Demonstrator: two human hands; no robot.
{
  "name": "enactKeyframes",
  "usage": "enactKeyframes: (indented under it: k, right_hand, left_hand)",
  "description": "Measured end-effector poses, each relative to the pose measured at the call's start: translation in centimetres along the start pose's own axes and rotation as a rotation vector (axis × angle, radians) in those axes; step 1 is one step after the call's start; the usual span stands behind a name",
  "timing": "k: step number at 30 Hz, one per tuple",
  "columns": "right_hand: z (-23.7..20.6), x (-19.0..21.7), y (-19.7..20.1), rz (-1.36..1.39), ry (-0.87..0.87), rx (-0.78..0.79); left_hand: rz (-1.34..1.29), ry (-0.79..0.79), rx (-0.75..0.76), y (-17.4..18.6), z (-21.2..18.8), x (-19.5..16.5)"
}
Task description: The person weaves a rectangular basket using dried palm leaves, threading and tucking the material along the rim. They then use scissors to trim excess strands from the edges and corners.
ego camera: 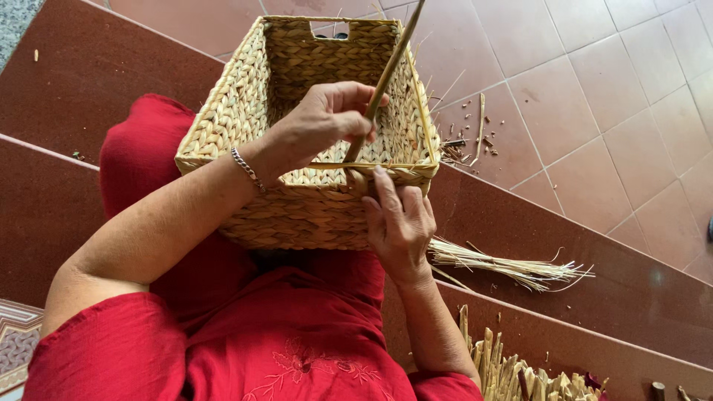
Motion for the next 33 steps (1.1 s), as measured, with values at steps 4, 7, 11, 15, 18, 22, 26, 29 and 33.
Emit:
enactKeyframes:
  k: [4,7,11,15,18,22,26,29,33]
  right_hand:
    - [0.9,0.9,0.5,-0.093,0.024,0.044]
    - [1.5,1.3,0.7,-0.071,0.036,0.025]
    - [1.7,1.2,0.4,-0.077,0.022,0.041]
    - [1.5,1.1,0.2,-0.069,0.020,0.042]
    - [1.2,1.0,0.2,-0.084,0.018,0.047]
    - [1.0,0.9,0.3,-0.079,0.013,0.049]
    - [1.0,1.1,0.5,-0.069,0.006,0.051]
    - [1.2,1.3,0.7,-0.075,-0.007,0.064]
    - [1.6,1.5,0.8,-0.085,-0.013,0.063]
  left_hand:
    - [-0.262,0.023,-0.080,0.8,0.9,-1.1]
    - [-0.345,-0.072,-0.193,2.8,1.7,-2.5]
    - [-0.408,-0.203,-0.139,4.9,2.7,-3.7]
    - [0.282,-0.168,0.001,4.7,2.2,-3.2]
    - [0.585,-0.070,0.178,3.8,1.5,-2.3]
    - [0.780,0.159,0.217,3.0,1.1,-1.3]
    - [0.763,0.175,0.332,1.8,0.5,-1.2]
    - [0.677,0.148,0.364,1.1,0.5,-1.2]
    - [0.819,0.077,0.417,0.8,1.5,-0.7]
Point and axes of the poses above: each hand's wrist, its own z-axis towards the middle knuckle, its own y-axis out of the back of the hand, x = y × z, the point moved 4 cm from there along z, towards the middle knuckle
